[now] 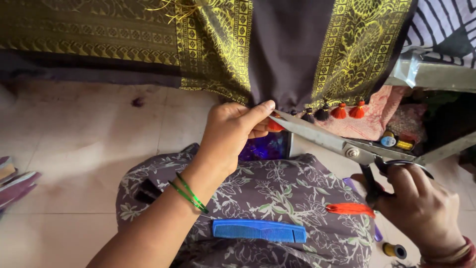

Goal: Sewing and attaching decorative tassels to the border of a dark garment.

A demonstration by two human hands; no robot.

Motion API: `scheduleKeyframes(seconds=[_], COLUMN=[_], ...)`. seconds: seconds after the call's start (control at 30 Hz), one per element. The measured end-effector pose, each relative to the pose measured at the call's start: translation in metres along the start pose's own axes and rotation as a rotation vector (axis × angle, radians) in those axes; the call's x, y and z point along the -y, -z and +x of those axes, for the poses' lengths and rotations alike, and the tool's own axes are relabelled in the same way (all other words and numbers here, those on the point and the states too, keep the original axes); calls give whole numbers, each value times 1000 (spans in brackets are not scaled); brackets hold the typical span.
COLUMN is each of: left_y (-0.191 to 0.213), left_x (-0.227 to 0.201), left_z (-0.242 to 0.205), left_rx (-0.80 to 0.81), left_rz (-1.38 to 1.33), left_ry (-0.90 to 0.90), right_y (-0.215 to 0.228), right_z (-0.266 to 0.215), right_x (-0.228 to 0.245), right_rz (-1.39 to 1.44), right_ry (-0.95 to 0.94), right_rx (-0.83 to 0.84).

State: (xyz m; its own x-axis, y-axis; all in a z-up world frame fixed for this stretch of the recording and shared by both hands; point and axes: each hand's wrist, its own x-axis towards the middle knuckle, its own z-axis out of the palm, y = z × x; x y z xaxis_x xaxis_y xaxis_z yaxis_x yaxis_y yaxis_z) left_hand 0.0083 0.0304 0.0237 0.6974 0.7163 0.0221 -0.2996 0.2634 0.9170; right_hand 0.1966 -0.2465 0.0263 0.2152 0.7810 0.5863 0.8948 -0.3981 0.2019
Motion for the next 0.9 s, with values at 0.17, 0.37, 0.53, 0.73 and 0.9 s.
scheduleKeyframes(seconds=[0.17,0.37,0.53,0.73,0.9], left_y=[-2,-3,-5,-9,-9], left_x=[-7,-4,-8,-10,-13], left_z=[-3,-3,-8,-10,-11], left_rx=[-38,-45,-90,-77,-62], left_rz=[-1,-13,85,31,13], left_ry=[3,-28,-71,-50,-16], right_y=[-2,-9,-16,-12,-12], right_z=[-3,-9,-14,-6,-16], right_x=[-23,-38,-42,-28,-27], right_rz=[-149,-154,-181,-181,-88], right_ry=[102,119,132,85,66], right_rx=[38,54,30,38,44])
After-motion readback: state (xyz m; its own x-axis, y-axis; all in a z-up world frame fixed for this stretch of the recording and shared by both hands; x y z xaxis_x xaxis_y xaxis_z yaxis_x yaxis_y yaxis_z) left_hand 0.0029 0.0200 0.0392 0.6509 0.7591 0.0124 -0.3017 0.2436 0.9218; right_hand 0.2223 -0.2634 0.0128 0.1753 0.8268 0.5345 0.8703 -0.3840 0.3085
